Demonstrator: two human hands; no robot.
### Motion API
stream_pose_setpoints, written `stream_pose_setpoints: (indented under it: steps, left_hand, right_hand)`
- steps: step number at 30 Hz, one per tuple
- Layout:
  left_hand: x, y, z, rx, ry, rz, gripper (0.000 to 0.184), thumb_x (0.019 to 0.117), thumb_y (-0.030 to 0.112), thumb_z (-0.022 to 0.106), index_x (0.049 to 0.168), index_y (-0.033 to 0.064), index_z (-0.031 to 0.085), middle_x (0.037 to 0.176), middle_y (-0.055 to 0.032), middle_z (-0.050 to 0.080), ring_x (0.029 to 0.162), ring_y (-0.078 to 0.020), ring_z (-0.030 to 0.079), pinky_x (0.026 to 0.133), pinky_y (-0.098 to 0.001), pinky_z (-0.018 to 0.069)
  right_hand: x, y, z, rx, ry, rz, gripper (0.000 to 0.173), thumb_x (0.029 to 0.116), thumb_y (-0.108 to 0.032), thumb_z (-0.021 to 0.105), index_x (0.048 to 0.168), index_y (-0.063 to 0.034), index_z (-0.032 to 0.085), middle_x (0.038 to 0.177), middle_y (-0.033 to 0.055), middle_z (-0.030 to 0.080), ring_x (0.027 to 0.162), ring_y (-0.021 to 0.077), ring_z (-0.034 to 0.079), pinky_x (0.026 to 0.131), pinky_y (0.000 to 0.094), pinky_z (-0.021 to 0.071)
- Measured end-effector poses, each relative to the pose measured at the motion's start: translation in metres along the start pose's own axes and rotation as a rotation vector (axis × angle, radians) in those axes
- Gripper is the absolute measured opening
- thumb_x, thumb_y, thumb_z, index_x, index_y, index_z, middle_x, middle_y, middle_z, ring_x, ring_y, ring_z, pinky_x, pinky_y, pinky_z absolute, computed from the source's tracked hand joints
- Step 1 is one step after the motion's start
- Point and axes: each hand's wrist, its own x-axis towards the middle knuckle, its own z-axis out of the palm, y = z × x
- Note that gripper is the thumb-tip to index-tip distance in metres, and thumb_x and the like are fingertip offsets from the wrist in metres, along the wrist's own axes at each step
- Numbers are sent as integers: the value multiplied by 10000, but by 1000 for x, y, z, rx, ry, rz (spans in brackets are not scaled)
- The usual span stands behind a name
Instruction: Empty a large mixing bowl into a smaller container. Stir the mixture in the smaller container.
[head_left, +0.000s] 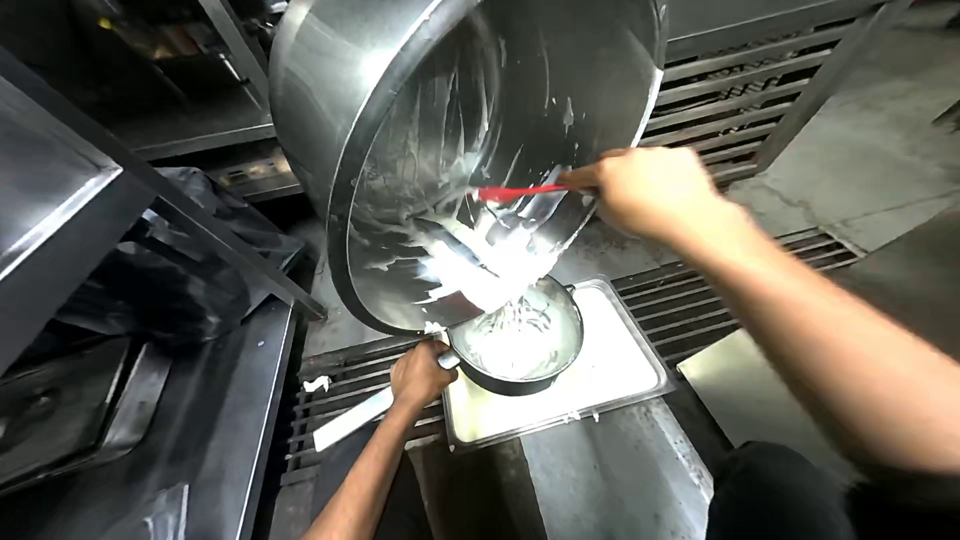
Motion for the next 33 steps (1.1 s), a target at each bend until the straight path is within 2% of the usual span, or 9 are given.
stream_pose_setpoints:
  steps: [3, 10, 12, 15, 19, 23, 26, 30, 33]
  left_hand:
    - [-3, 1, 1, -2, 13, 12, 311, 873, 319, 776, 1163, 207, 763, 1131, -91, 755, 1101, -310, 693, 933, -595, 509]
    - [-6, -1, -1, -23, 20, 41, 277, 877, 334, 773, 1118, 198, 761, 1079, -95, 756, 1061, -310, 697, 906, -592, 511]
    - [-5, -1, -3, -45, 18, 49, 274, 872, 323, 779, 1110, 188, 762, 1072, -101, 754, 1058, -316, 695, 903, -597, 510]
    - [-4, -3, -5, -62, 11, 60, 284, 871, 319, 778, 1120, 186, 761, 1086, -102, 750, 1068, -320, 689, 908, -605, 507]
    - [-4, -2, -7, -47, 8, 62, 273, 881, 316, 771, 1114, 174, 758, 1082, -109, 749, 1068, -328, 688, 900, -601, 507]
    - [-3, -1, -5, -35, -3, 50, 261, 883, 317, 770, 1099, 170, 755, 1083, -110, 748, 1070, -327, 689, 901, -602, 507]
    - [-1, 1, -6, -32, -7, 34, 297, 876, 330, 771, 1138, 190, 757, 1122, -94, 749, 1100, -311, 686, 921, -590, 509]
    - [-2, 3, -6, -29, -26, 32, 347, 880, 328, 754, 1199, 191, 744, 1176, -97, 739, 1147, -308, 675, 956, -589, 502]
    - [-3, 5, -8, -36, -34, 34, 344, 884, 328, 742, 1197, 184, 740, 1187, -98, 734, 1155, -305, 670, 963, -587, 499]
  right_hand:
    - [32, -25, 41, 136, -68, 149, 264, 995, -69, 537, 1206, -55, 697, 1120, 295, 682, 1029, 530, 654, 755, 699, 486]
    - [-4, -18, 83, 363, -217, 42, 391, 1086, -198, 468, 1434, -300, 616, 1126, 205, 719, 1041, 444, 676, 821, 669, 505]
    - [-30, 2, 98, 470, -255, -1, 379, 1094, -195, 482, 1434, -286, 623, 1043, 164, 727, 944, 376, 687, 814, 630, 520]
    - [-77, 38, 124, 636, -233, -51, 377, 1071, -113, 520, 1399, -239, 659, 867, 61, 696, 739, 204, 646, 726, 472, 553]
    - [-131, 73, 146, 665, 11, -86, 415, 1021, -104, 523, 1372, -269, 671, 951, -21, 718, 753, 126, 662, 691, 418, 578]
    - [-148, 61, 155, 487, 196, -45, 468, 988, -77, 517, 1394, -260, 664, 908, 42, 688, 717, 227, 663, 600, 508, 536]
    - [-140, 40, 142, 361, 274, -56, 511, 960, -50, 521, 1384, -294, 671, 902, 64, 673, 705, 276, 669, 545, 511, 517]
    - [-123, -5, 123, 358, 230, -31, 537, 942, 30, 586, 1398, -246, 658, 893, 134, 639, 774, 326, 663, 608, 495, 546]
    - [-104, -62, 96, 500, 46, 63, 614, 962, 37, 559, 1526, -203, 518, 1038, 205, 625, 865, 347, 670, 734, 496, 579]
